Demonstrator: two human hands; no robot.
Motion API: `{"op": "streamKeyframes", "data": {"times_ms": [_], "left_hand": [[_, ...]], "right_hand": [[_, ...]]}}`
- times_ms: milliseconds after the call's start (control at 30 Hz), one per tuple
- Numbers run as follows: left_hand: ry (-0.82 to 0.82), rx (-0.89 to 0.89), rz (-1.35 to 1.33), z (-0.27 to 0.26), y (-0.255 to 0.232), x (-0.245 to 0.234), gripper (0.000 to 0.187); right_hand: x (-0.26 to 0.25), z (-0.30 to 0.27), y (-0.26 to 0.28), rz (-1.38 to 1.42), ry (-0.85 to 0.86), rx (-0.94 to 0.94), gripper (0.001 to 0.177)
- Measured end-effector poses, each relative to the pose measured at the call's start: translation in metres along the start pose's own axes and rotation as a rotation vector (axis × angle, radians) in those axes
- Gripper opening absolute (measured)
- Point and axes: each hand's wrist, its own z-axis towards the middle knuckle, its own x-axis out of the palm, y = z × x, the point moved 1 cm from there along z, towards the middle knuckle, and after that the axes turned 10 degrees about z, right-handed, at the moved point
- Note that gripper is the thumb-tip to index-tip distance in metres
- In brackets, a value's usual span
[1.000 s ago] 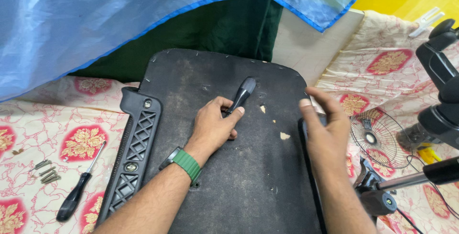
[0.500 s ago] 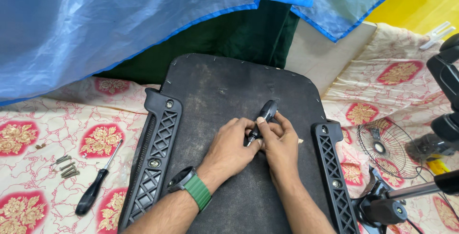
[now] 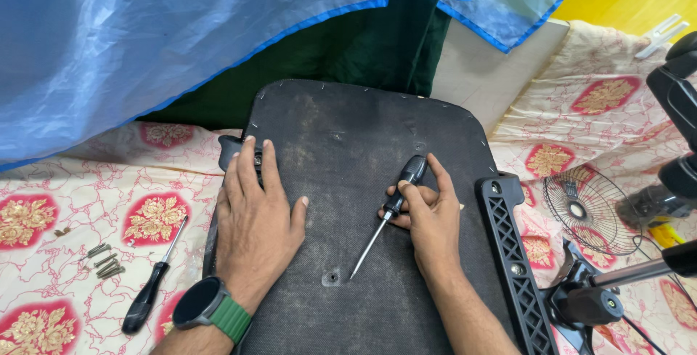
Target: The person uses a screwdriver to remove screws from the underside of an overturned office chair. They detach the central gas-lift column and then remove additional screws from the side rails of the chair base.
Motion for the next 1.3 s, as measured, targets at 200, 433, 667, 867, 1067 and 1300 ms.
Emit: {"op": "streamKeyframes", "data": {"times_ms": [200, 433, 667, 867, 1067, 1300], "left_hand": [[0.031, -0.196, -0.151, 0.014, 0.017, 0.013, 0.099], [0.290, -0.368, -0.405, 0.030, 0.041, 0.022, 0.139], [0.573, -0.582, -0.636, 0.032, 0.054, 0.027, 0.084], [0.467, -0.684, -0.707, 0.035, 0.055, 0.034, 0.089], [0.659, -0.860, -1.115, 0.033, 0.049, 0.022, 0.073], [0.639, -0.861, -1.020, 0.035, 0.049, 0.030, 0.075]], "right_hand": [[0.002, -0.002, -0.002, -0.078, -0.010, -0.011, 0.072], [0.003, -0.004, -0.006, -0.064, -0.012, -0.079, 0.072], [-0.003, -0.005, -0.006, -0.045, -0.009, -0.102, 0.072], [-0.004, -0.003, -0.006, -0.094, 0.033, -0.094, 0.072], [-0.002, -0.004, -0.003, -0.115, 0.103, -0.071, 0.073], [-0.006, -0.007, -0.002, -0.095, 0.115, -0.108, 0.070]]}}
